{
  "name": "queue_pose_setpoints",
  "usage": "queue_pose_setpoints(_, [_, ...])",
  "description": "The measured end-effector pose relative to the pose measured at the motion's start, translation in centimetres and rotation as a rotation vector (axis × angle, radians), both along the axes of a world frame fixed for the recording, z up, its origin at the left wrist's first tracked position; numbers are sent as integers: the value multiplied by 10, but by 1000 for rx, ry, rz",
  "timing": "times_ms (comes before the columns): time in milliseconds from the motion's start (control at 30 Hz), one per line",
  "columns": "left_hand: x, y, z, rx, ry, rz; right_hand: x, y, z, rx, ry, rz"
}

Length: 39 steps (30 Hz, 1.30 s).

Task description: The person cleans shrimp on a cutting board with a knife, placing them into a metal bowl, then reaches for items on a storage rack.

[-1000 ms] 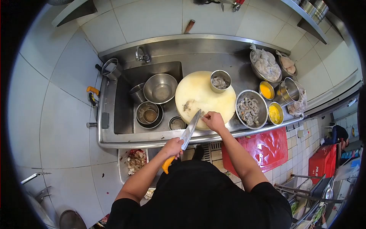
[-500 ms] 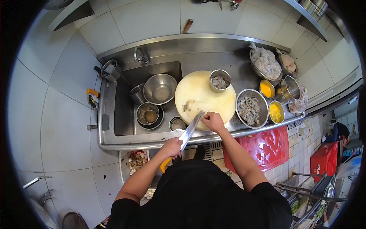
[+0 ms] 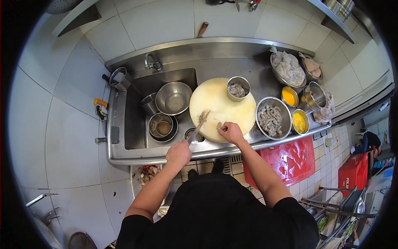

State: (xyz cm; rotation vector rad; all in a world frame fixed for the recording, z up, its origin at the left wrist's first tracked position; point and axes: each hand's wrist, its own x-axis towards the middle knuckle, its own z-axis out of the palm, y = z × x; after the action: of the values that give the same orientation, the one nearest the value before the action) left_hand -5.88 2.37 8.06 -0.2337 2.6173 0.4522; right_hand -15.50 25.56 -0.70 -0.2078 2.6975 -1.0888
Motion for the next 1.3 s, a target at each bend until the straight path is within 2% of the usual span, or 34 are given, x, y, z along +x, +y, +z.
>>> queue_pose_setpoints(67, [0,7,4,2,-32,5,0,0,1,1,-8,-1])
queue_pose_setpoints(133, [3,12,0,116,-73,-40,-1,-1,1,5,15,5])
queue_pose_setpoints(233, [7,15,-19,174,-86,-99,3,-2,2,-38,54,-45])
queue_pose_setpoints(367, [5,12,-31,157,-104,-104,3,0,-1,-39,62,5])
queue_pose_setpoints(433, [2,11,-23,153,-90,-3,1,0,-8,2,149,53])
queue_pose_setpoints(667, [1,13,-8,108,-153,-54,1,2,-12,8,161,76])
queue_pose_setpoints(767, [-4,3,-8,82,-71,-30,2,2,-10,-32,180,64])
queue_pose_setpoints(867, [-6,1,-9,42,-4,7,0,0,-8,0,116,48])
queue_pose_setpoints(933, [-4,9,-10,98,20,-58,1,0,-6,-41,91,17])
queue_pose_setpoints(967, [-2,16,-10,71,-61,-67,2,0,-5,-41,92,14])
queue_pose_setpoints(1100, [2,11,-17,49,-75,15,-2,4,-1,-66,31,-5])
queue_pose_setpoints(1167, [2,-2,-16,18,-71,2,-5,6,5,-74,-2,-24])
queue_pose_setpoints(1200, [0,-6,-15,-10,-67,-5,-10,7,15,-128,81,-53])
queue_pose_setpoints(1300, [7,-7,-3,-19,2,33,-32,14,68,-184,182,-198])
